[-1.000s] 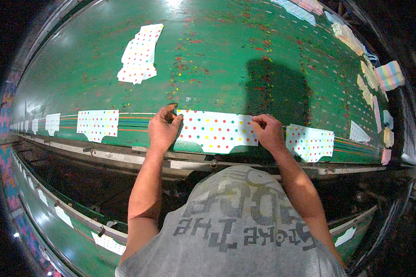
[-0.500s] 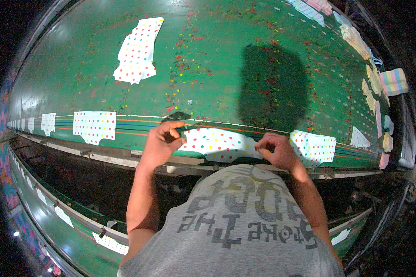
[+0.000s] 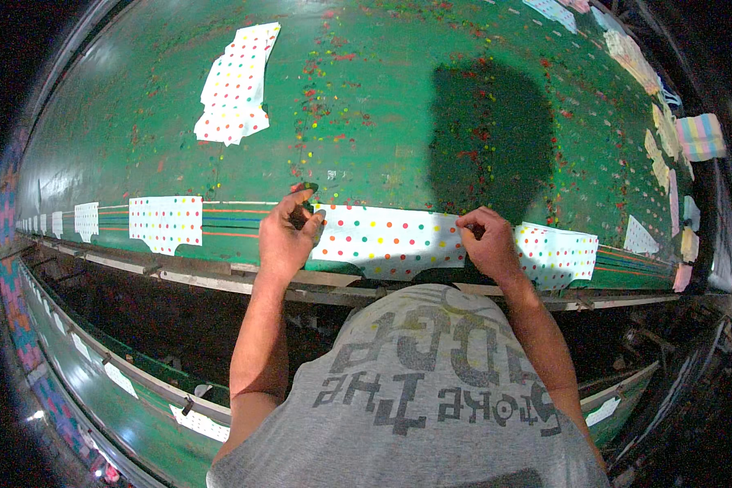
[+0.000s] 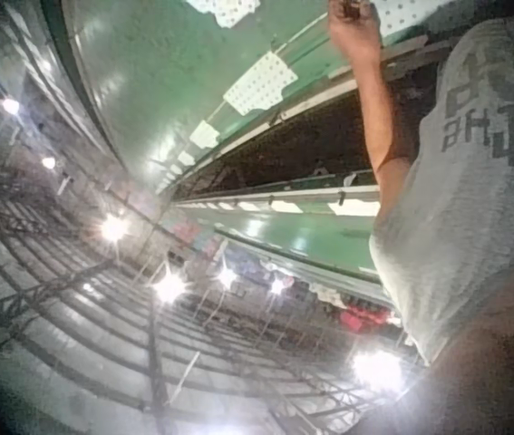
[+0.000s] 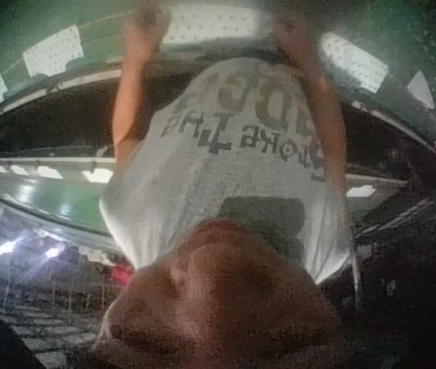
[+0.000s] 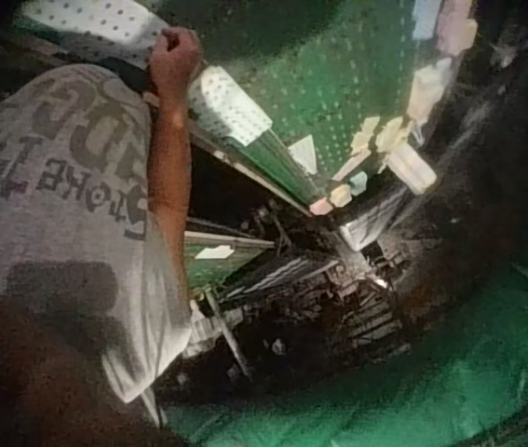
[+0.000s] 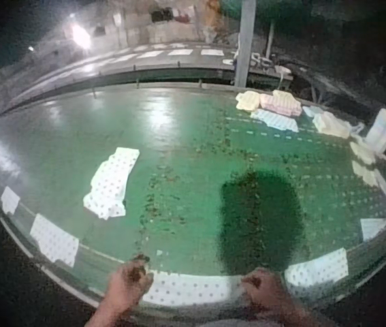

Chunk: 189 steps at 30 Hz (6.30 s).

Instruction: The person repeatedly picks up white fabric pieces with colorful polka dots and places them onto a green conveyor belt, aligning them with thin rods. The person handles the fabric pieces one at a time, adjusting their position before moving to the next piece.

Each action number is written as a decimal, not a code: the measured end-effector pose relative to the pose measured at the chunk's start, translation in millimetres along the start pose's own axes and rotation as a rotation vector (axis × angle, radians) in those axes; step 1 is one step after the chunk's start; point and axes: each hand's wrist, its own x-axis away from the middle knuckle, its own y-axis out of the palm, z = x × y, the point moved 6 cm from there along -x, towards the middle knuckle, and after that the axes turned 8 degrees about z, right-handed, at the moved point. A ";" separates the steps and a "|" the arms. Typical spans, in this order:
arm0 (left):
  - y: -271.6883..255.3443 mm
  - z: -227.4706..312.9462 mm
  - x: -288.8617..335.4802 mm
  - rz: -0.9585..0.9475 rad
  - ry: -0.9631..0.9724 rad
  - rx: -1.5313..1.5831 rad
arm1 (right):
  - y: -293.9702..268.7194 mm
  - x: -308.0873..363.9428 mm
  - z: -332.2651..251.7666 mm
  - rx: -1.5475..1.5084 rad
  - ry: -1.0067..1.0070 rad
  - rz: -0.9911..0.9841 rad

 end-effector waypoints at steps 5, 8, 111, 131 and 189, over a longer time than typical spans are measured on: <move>-1.1 -1.0 2.2 0.028 0.045 0.087 | -2.0 0.8 0.3 0.011 -0.040 0.000; -2.0 4.1 2.3 0.068 0.077 -0.026 | -0.6 0.1 -1.1 -0.011 -0.027 -0.002; 2.0 2.3 -14.0 -0.016 0.052 -0.095 | -5.1 2.2 6.0 0.063 -0.139 0.061; 2.5 -3.2 -14.4 -0.006 0.051 -0.070 | -11.3 18.3 -0.2 0.131 -0.232 0.102; 3.0 -2.9 -14.5 -0.029 0.021 -0.021 | -0.8 24.5 6.6 0.308 -0.292 0.097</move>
